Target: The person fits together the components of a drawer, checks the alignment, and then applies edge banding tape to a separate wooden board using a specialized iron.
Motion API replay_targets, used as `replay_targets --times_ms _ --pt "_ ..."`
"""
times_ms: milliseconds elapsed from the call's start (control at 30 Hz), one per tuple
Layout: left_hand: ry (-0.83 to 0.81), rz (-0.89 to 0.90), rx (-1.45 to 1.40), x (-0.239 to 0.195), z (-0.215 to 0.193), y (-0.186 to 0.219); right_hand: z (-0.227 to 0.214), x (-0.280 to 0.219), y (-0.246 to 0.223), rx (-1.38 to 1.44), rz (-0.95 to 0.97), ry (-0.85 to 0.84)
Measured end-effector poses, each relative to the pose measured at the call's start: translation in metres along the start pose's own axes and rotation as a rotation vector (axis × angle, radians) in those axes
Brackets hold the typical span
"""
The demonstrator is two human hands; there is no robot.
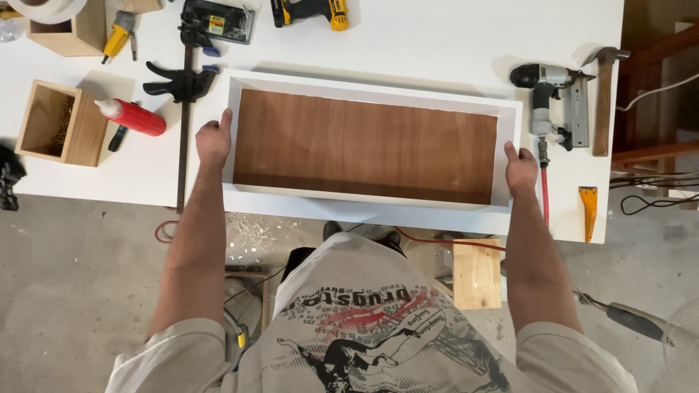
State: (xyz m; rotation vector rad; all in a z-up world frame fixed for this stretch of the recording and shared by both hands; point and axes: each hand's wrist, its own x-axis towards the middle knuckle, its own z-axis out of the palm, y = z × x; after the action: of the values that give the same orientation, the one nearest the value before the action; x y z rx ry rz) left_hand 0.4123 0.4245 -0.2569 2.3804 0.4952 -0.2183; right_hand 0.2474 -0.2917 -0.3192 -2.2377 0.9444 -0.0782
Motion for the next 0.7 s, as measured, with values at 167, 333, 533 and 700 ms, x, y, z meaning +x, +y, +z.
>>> replay_targets --times_ms 167,333,533,700 --pt "0.001 0.0 -0.027 -0.002 -0.0019 0.0016 0.0009 -0.0025 0.0003 0.001 -0.007 0.006" --pt "0.007 0.012 -0.033 -0.0025 -0.001 0.0012 0.0019 0.0004 0.0032 0.002 0.0 0.011" --pt "-0.007 -0.002 -0.002 -0.0027 -0.003 0.0033 0.0011 0.0003 0.0021 -0.013 -0.002 0.006" --pt "-0.001 0.004 -0.011 0.0013 -0.0005 -0.0019 0.0004 -0.0006 0.0005 -0.027 0.013 -0.003"
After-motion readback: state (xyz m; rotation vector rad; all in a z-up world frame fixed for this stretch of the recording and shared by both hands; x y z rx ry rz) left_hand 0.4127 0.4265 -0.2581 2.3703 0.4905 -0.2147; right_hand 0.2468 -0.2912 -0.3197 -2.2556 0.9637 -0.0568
